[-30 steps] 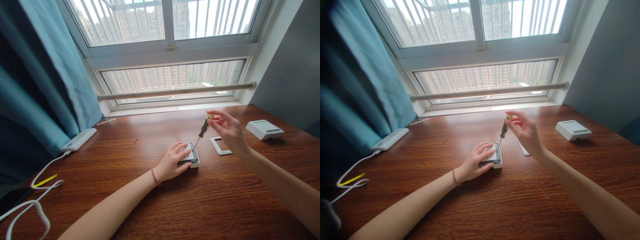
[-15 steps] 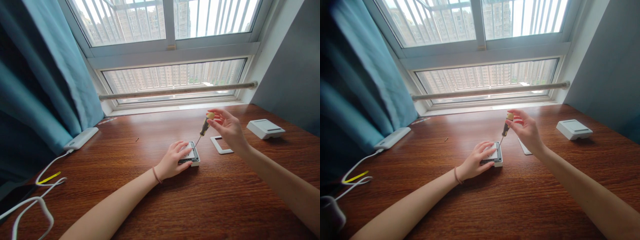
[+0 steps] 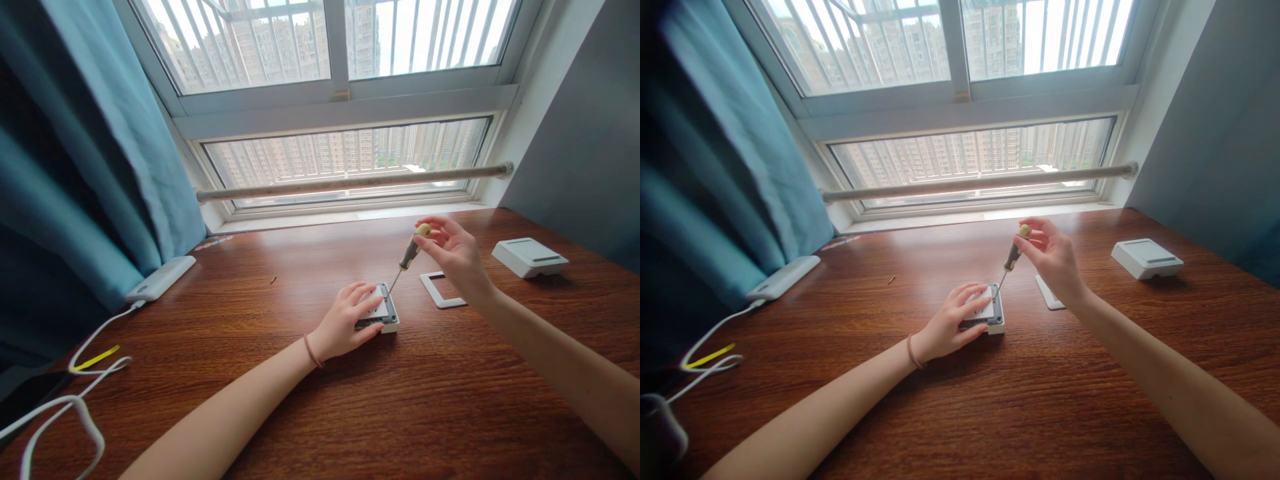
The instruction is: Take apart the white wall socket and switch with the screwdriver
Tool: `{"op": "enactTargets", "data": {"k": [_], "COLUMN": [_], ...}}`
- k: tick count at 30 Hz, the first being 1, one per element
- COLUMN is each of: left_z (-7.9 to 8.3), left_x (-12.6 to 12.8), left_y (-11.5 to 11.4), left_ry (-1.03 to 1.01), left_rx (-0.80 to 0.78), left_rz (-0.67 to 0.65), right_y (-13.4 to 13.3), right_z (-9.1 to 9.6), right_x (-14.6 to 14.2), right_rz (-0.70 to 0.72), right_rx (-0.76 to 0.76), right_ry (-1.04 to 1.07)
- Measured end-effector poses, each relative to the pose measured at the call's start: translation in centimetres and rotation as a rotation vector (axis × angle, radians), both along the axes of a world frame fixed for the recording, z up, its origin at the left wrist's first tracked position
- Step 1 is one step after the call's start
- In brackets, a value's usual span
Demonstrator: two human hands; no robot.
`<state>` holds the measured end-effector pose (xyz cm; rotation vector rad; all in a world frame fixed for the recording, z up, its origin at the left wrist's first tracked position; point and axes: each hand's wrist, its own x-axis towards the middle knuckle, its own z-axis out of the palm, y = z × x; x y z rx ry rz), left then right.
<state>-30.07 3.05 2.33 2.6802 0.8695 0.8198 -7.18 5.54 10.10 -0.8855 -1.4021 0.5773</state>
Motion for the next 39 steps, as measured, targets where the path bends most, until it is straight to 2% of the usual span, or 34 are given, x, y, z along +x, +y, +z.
{"op": "enactTargets", "data": {"k": [3, 9, 17, 23, 25, 30, 36, 39], "left_z": [0.0, 0.0, 0.0, 0.0, 0.0, 0.0, 0.0, 0.0], "left_x": [0.0, 0.0, 0.0, 0.0, 0.0, -0.1, 0.0, 0.0], "left_y": [0.0, 0.0, 0.0, 0.0, 0.0, 0.0, 0.1, 0.1], "left_ry": [0.000, 0.016, 0.014, 0.025, 0.024, 0.026, 0.020, 0.020], "left_rx": [0.004, 0.008, 0.005, 0.005, 0.006, 0.002, 0.005, 0.004], "left_rz": [0.000, 0.004, 0.005, 0.005, 0.005, 0.007, 0.005, 0.003], "right_y": [0.2, -0.7, -0.6, -1.3, -1.3, -0.9, -1.2, -1.1], "right_z": [-0.1, 0.5, 0.5, 0.9, 0.9, 0.7, 0.8, 0.6], "right_x": [0.2, -0.2, -0.2, -0.4, -0.4, -0.3, -0.4, -0.5], "right_rz": [-0.031, 0.162, 0.116, 0.276, 0.275, 0.148, 0.288, 0.283], "right_rx": [0.000, 0.014, 0.029, -0.016, -0.001, 0.049, -0.016, -0.003], "right_ry": [-0.022, -0.012, -0.006, 0.003, -0.003, -0.014, 0.025, 0.016]}}
